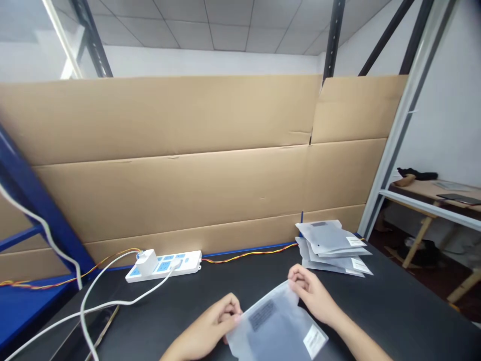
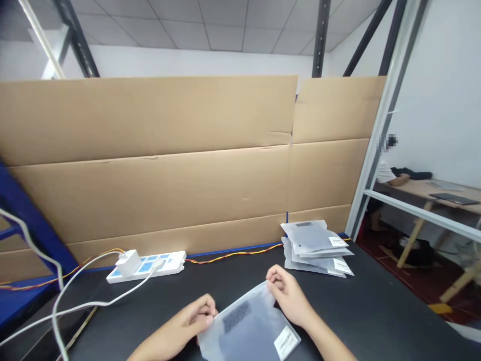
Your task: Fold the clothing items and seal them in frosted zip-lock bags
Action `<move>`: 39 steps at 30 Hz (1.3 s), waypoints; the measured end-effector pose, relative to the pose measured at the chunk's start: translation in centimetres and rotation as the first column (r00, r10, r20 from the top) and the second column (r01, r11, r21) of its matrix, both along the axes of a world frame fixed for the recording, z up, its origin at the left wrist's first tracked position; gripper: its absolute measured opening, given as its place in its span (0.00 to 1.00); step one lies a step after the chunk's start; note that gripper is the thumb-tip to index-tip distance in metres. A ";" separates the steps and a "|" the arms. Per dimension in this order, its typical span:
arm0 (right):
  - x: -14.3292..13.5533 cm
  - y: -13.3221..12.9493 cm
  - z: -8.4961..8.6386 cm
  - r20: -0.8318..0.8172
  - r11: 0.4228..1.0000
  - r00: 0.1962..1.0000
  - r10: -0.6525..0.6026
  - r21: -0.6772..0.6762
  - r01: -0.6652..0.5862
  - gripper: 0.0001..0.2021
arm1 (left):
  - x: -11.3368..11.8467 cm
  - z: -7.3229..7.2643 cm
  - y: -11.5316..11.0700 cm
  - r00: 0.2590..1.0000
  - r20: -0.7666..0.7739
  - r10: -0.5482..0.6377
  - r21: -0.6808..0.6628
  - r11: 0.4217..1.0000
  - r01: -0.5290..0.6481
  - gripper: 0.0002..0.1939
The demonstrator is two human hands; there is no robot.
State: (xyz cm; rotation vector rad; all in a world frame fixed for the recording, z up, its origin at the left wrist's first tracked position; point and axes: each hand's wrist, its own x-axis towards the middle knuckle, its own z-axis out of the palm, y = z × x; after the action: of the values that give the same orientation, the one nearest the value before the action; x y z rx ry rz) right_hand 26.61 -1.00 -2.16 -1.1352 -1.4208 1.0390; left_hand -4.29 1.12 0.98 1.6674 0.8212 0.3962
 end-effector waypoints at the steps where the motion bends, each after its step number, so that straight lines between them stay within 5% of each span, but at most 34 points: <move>1: -0.5 -0.4 0.3 0.039 1.000 0.999 -0.013 0.024 0.012 0.12 | 0.4 -0.2 -0.1 1.000 0.024 -0.004 -0.019 1.000 0.005 0.15; 4: -1.6 -2.0 2.1 0.269 0.983 0.962 -0.053 0.183 0.003 0.12 | 1.3 -1.1 -0.4 0.997 0.078 0.014 -0.041 0.999 -0.011 0.17; 7: -2.5 -3.9 3.2 0.559 0.925 0.826 0.065 0.278 -0.260 0.26 | 1.8 -1.9 -0.4 0.974 0.198 0.107 -0.107 0.990 -0.086 0.16; 10: -3.9 -5.1 2.1 0.740 0.856 0.661 0.126 0.256 -0.449 0.29 | 2.0 -2.2 -0.5 0.923 0.305 0.234 -0.236 0.958 -0.165 0.17; 14: -4.2 -5.8 0.3 0.767 0.810 0.635 -0.097 0.431 -0.398 0.32 | 2.5 -1.9 -1.2 0.873 0.397 0.284 -0.371 0.920 -0.131 0.15; 17: -1.1 -4.9 2.3 0.713 0.751 0.624 -0.320 0.592 -0.291 0.33 | 2.9 -1.9 -1.4 0.870 0.426 0.248 -0.390 0.918 -0.070 0.17; 22: 9.5 0.4 7.6 0.573 0.661 0.421 -0.703 0.745 0.090 0.33 | 2.5 -2.8 -0.3 0.934 0.270 0.234 0.021 0.968 -0.249 0.18; 26: 16.3 4.6 6.3 0.820 0.863 0.279 -0.500 0.500 0.078 0.29 | 1.6 -2.7 0.1 0.958 0.049 0.282 0.477 0.836 -0.270 0.15; 29: 18.1 5.6 4.0 0.868 0.914 0.286 -0.406 0.394 0.100 0.35 | 1.1 -2.4 0.2 0.953 -0.049 0.298 0.652 0.732 -0.196 0.13; 32: 16.8 4.8 3.1 0.789 0.845 0.306 -0.534 0.513 0.151 0.30 | 0.9 -2.8 0.5 0.940 -0.095 0.326 0.722 0.673 -0.160 0.11; 35: 12.3 3.4 2.7 0.636 0.719 0.391 -0.665 0.687 0.106 0.22 | 0.8 -3.6 1.2 0.914 -0.158 0.373 0.784 0.611 -0.113 0.10; 36: 10.2 2.9 2.5 0.625 0.712 0.445 -0.641 0.701 0.043 0.19 | 0.9 -3.8 1.5 0.905 -0.191 0.379 0.801 0.594 -0.080 0.12; 39: 3.8 2.3 1.2 0.767 0.824 0.544 -0.341 0.522 -0.220 0.17 | 0.9 -3.9 2.9 0.885 -0.307 0.349 0.819 0.571 0.059 0.19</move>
State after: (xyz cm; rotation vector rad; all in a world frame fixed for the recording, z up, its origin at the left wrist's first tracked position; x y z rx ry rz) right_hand 30.42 1.33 -1.00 -1.2480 -2.2266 -0.1581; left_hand -3.35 3.98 -2.88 2.6468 1.2408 0.5828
